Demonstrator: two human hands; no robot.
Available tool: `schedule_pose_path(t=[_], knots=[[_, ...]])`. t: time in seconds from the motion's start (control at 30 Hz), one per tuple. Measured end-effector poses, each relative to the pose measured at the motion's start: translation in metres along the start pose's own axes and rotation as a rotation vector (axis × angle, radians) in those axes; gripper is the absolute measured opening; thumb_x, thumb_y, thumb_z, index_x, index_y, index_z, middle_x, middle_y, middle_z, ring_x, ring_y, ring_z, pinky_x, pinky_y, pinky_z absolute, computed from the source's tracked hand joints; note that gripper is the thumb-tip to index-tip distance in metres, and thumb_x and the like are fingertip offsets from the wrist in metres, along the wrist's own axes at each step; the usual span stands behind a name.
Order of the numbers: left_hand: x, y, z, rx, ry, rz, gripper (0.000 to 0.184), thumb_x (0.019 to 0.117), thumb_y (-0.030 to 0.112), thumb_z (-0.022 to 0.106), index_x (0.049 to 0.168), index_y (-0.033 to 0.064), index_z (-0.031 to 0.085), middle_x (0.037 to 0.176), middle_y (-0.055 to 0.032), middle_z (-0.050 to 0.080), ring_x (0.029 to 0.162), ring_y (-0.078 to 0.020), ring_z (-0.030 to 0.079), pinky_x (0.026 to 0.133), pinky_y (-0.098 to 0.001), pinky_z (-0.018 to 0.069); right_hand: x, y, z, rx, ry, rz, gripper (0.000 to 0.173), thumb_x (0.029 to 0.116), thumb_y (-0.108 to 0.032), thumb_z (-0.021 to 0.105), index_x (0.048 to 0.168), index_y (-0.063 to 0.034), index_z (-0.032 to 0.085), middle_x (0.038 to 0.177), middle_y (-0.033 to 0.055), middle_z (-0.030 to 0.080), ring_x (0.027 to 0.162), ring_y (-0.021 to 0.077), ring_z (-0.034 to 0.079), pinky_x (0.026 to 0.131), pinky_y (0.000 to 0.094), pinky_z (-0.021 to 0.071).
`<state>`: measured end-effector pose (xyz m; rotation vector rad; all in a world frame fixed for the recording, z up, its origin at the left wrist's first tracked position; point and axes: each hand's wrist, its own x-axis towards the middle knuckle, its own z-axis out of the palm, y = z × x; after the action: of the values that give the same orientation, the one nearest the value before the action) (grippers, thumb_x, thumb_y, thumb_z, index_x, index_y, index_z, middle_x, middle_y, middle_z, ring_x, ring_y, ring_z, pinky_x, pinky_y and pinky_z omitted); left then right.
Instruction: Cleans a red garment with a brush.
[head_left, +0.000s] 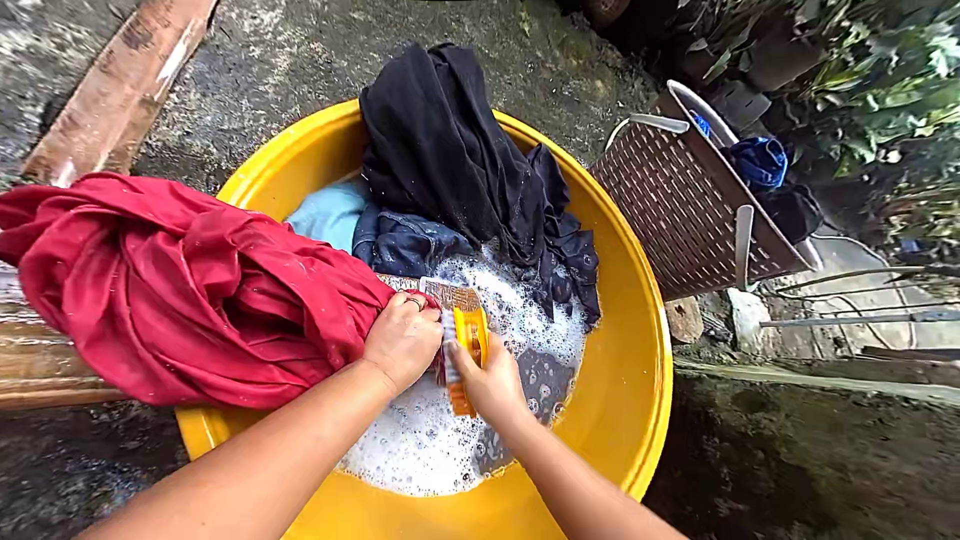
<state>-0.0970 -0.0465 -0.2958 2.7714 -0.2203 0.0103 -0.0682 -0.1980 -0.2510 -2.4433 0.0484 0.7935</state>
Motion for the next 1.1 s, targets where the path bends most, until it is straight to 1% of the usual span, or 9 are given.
schedule_pose_path(t=[0.3, 0.4, 0.5, 0.67, 0.73, 0.83, 0.9, 0.97, 1.1], knots=[[0.009, -0.008, -0.005, -0.093, 0.028, -0.044, 0.018, 0.1003, 0.015, 0.063, 0.103, 0.0062, 0.078, 0.111, -0.0104, 0.075, 0.115, -0.0316, 0.067, 0.102, -0.0497, 0.0481, 0.093, -0.027, -0.019, -0.113, 0.209, 0.161, 0.066, 0.0998, -0.053, 0.058, 0.138, -0.0004, 0.053, 0.118, 0.0254, 0.068, 0.114, 0.0421, 0.067, 0.093, 0.0629, 0.0524], [0.011, -0.003, -0.011, -0.239, 0.202, -0.214, 0.016, 0.0985, 0.008, 0.063, 0.109, -0.003, 0.069, 0.108, -0.022, 0.069, 0.103, -0.0392, 0.069, 0.093, -0.054, 0.0534, 0.088, -0.003, -0.024, 0.006, 0.43, 0.109, 0.068, 0.1, -0.053, 0.059, 0.142, -0.0014, 0.048, 0.113, 0.0262, 0.069, 0.107, 0.0448, 0.068, 0.088, 0.065, 0.0533], [0.011, -0.003, -0.008, -0.22, 0.288, -0.188, 0.031, 0.0942, -0.001, 0.061, 0.123, 0.0058, 0.068, 0.116, -0.0229, 0.066, 0.103, -0.0414, 0.068, 0.088, -0.0549, 0.0554, 0.053, 0.056, -0.008, 0.065, 0.614, 0.179, 0.07, 0.1006, -0.049, 0.062, 0.146, -0.0004, 0.042, 0.119, 0.0288, 0.067, 0.109, 0.0461, 0.067, 0.092, 0.0647, 0.0519], [0.003, -0.01, -0.001, -0.103, 0.041, 0.199, 0.027, 0.091, 0.004, 0.063, 0.104, 0.0197, 0.079, 0.125, 0.0022, 0.074, 0.13, -0.0243, 0.06, 0.105, -0.0531, 0.0436, 0.033, 0.105, 0.022, 0.288, 0.56, 0.714, 0.07, 0.1025, -0.032, 0.062, 0.154, 0.0043, 0.032, 0.137, 0.028, 0.059, 0.126, 0.0364, 0.061, 0.105, 0.0509, 0.049], [0.001, -0.012, 0.0, -0.156, 0.076, 0.268, 0.023, 0.0865, 0.015, 0.063, 0.102, 0.02, 0.08, 0.109, 0.0033, 0.078, 0.118, -0.0209, 0.068, 0.11, -0.0529, 0.0423, 0.03, 0.092, 0.023, 0.4, 0.569, 0.602, 0.065, 0.1025, -0.031, 0.064, 0.151, 0.0035, 0.036, 0.13, 0.0275, 0.06, 0.119, 0.0358, 0.063, 0.1, 0.0517, 0.0504], [0.001, -0.008, -0.002, -0.183, 0.11, 0.175, 0.038, 0.0875, 0.022, 0.073, 0.122, 0.0078, 0.069, 0.102, -0.0097, 0.075, 0.097, -0.0277, 0.072, 0.098, -0.0506, 0.0501, 0.017, 0.057, 0.009, 0.296, 0.472, 0.274, 0.056, 0.1011, -0.033, 0.067, 0.141, 0.0021, 0.049, 0.117, 0.0257, 0.067, 0.109, 0.037, 0.067, 0.096, 0.056, 0.0523], [0.005, -0.004, -0.002, -0.115, 0.066, 0.105, 0.042, 0.0898, 0.022, 0.076, 0.127, 0.0044, 0.067, 0.111, -0.0154, 0.072, 0.102, -0.0337, 0.07, 0.093, -0.0515, 0.0522, 0.027, 0.037, 0.0, 0.222, 0.343, 0.189, 0.051, 0.1023, -0.039, 0.064, 0.133, 0.0001, 0.056, 0.111, 0.0236, 0.069, 0.103, 0.0368, 0.068, 0.091, 0.0587, 0.0533], [0.008, -0.004, 0.001, -0.044, 0.01, 0.081, 0.025, 0.0923, 0.023, 0.073, 0.112, 0.0067, 0.075, 0.116, -0.014, 0.069, 0.108, -0.0339, 0.066, 0.093, -0.0521, 0.051, 0.032, 0.013, -0.001, 0.267, 0.236, 0.197, 0.05, 0.1048, -0.043, 0.058, 0.13, 0.0, 0.06, 0.109, 0.0234, 0.068, 0.098, 0.0365, 0.068, 0.087, 0.0589, 0.0535], [0.009, -0.003, -0.008, -0.024, -0.126, -0.021, 0.017, 0.089, 0.007, 0.068, 0.103, 0.0062, 0.077, 0.137, -0.0049, 0.066, 0.137, -0.0311, 0.052, 0.11, -0.0526, 0.0383, -0.022, -0.02, 0.006, 0.213, 0.056, 0.058, 0.041, 0.1002, -0.037, 0.066, 0.121, -0.0031, 0.059, 0.087, 0.0117, 0.069, 0.077, 0.0221, 0.071, 0.074, 0.0451, 0.0601]])
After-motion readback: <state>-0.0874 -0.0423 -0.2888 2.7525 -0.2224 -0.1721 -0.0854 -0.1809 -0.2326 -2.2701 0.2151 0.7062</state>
